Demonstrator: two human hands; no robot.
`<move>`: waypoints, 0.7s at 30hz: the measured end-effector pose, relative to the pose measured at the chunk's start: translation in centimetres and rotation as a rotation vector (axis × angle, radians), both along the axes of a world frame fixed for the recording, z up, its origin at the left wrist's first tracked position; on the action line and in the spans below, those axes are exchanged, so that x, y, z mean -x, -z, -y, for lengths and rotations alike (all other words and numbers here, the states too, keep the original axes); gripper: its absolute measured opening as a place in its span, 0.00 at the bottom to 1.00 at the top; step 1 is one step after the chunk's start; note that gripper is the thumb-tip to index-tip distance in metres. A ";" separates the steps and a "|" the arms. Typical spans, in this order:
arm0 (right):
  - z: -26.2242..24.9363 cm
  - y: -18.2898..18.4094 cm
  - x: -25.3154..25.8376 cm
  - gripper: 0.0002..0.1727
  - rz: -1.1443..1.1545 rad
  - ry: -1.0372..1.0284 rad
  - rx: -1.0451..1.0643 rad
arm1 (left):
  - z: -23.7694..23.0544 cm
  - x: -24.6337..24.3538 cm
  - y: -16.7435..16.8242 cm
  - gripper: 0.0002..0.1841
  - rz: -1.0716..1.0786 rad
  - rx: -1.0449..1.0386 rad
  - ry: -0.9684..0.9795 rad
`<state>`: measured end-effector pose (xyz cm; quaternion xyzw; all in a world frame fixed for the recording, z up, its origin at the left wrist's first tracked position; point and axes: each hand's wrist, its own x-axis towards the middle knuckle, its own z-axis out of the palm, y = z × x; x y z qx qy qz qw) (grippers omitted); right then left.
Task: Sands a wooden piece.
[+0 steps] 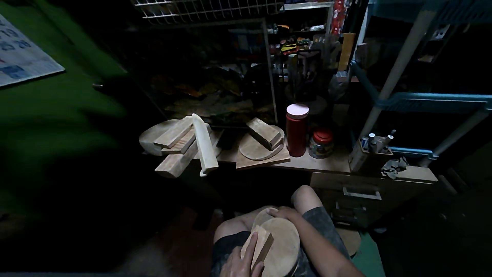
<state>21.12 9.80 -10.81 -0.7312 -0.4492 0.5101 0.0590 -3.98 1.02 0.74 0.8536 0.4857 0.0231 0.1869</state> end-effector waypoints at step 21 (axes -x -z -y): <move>0.4 -0.7 0.2 0.51 -0.003 0.006 -0.015 | -0.8 -1.7 0.4 0.39 0.069 -0.009 0.031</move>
